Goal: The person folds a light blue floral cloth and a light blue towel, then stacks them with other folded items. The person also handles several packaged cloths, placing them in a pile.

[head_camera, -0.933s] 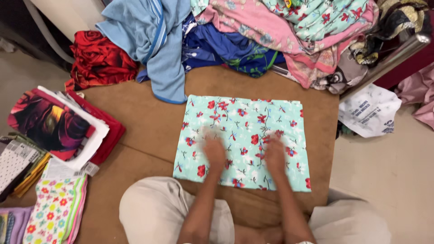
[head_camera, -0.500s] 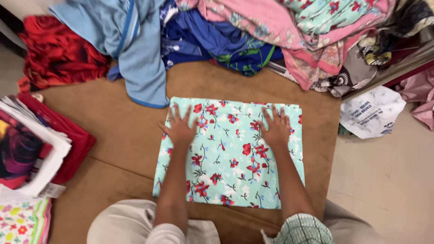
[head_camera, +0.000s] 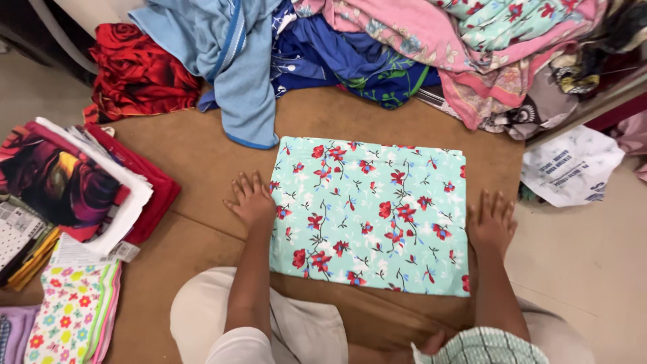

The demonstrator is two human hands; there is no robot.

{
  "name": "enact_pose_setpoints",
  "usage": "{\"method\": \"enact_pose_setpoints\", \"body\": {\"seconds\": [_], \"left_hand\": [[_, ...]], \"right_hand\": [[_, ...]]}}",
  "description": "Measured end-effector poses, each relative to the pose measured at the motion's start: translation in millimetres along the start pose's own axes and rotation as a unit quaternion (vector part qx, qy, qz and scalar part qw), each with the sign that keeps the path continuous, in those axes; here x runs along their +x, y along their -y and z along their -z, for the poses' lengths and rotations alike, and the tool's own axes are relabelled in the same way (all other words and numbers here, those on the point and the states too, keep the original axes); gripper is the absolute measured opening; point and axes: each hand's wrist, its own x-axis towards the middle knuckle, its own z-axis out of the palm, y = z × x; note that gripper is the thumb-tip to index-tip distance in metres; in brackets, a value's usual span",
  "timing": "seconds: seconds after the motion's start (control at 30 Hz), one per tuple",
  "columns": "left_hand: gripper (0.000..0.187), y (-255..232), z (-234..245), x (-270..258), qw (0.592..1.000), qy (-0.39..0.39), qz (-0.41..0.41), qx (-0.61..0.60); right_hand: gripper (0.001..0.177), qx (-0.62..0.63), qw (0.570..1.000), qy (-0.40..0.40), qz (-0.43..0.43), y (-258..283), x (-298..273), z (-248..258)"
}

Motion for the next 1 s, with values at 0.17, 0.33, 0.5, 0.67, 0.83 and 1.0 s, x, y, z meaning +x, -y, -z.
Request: {"method": "enact_pose_setpoints", "body": {"seconds": [0.17, 0.33, 0.5, 0.67, 0.83, 1.0], "left_hand": [[0.064, 23.7, 11.0, -28.7, 0.994, 0.102, 0.03, 0.029], [0.056, 41.0, 26.1, -75.5, 0.974, 0.207, 0.076, -0.054], [0.084, 30.3, 27.6, -110.9, 0.969, 0.228, 0.071, -0.06], [0.059, 45.9, 22.6, -89.4, 0.954, 0.216, 0.114, -0.172], [0.053, 65.8, 35.4, -93.5, 0.895, 0.127, 0.129, -0.407], [0.011, 72.0, 98.0, -125.2, 0.937, -0.02, -0.071, -0.341]], "right_hand": [[0.071, 0.11, 0.963, 0.092, -0.23, -32.5, -74.1, 21.1], [0.083, 0.147, 0.963, 0.039, -0.223, -15.8, -119.6, 14.9], [0.08, -0.069, 0.984, 0.056, -0.154, 14.2, -151.2, -0.7], [0.058, 0.102, 0.971, 0.129, -0.176, 16.1, -142.2, 12.5], [0.03, 0.518, 0.796, 0.038, -0.312, 0.9, -143.9, 26.8], [0.029, 0.593, 0.715, -0.117, -0.35, 5.9, -156.6, 18.2]]}}
